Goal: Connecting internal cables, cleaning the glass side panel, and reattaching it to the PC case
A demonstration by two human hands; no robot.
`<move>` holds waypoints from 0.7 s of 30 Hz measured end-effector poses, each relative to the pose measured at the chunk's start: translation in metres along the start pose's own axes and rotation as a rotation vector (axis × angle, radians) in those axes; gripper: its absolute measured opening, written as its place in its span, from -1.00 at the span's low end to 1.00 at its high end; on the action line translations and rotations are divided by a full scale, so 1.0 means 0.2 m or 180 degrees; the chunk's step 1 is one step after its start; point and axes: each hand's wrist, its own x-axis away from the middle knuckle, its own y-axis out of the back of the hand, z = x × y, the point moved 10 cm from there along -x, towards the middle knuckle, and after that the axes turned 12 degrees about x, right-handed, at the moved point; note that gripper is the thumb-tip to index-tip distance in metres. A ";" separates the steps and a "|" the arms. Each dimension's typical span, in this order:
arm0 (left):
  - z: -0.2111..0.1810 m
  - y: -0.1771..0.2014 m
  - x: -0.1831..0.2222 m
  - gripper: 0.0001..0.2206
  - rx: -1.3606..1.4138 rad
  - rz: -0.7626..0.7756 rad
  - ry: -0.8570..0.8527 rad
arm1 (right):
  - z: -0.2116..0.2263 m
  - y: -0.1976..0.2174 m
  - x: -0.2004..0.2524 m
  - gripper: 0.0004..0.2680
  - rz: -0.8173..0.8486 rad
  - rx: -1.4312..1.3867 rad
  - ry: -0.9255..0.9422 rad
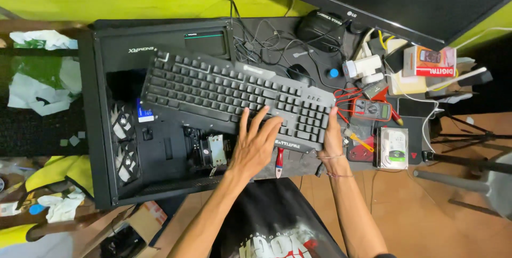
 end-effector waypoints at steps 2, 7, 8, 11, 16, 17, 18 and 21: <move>-0.08 -0.02 -0.02 -0.66 0.0056 -0.0009 -0.0130 | -0.04 0.10 0.04 -0.54 -0.0105 -0.0134 -0.0057; -0.24 -0.06 -0.02 -0.61 0.0160 -0.0036 -0.0295 | -0.02 0.29 0.15 -0.57 -0.0287 -0.0576 0.0025; -0.25 -0.07 -0.02 -0.59 0.0301 -0.0053 -0.0229 | -0.03 0.36 0.14 -0.55 -0.0435 -0.0599 0.0099; -0.29 -0.11 0.04 -0.55 0.0579 0.0030 -0.0094 | -0.01 0.52 0.15 -0.53 -0.0708 -0.0672 0.0218; -0.27 -0.16 0.15 -0.57 0.0628 0.0083 0.0069 | 0.04 0.69 0.16 -0.54 -0.1022 -0.0700 0.0390; -0.24 -0.20 0.18 -0.57 0.0629 0.0126 0.0163 | 0.03 0.72 0.16 -0.53 -0.1099 -0.0597 0.0386; -0.21 -0.24 0.20 -0.56 0.0633 0.0155 0.0264 | 0.04 0.75 0.15 -0.51 -0.1170 -0.0483 0.0391; -0.17 -0.33 0.22 -0.60 0.0899 0.0189 0.0490 | 0.13 0.70 0.04 -0.50 -0.1256 -0.0368 0.0516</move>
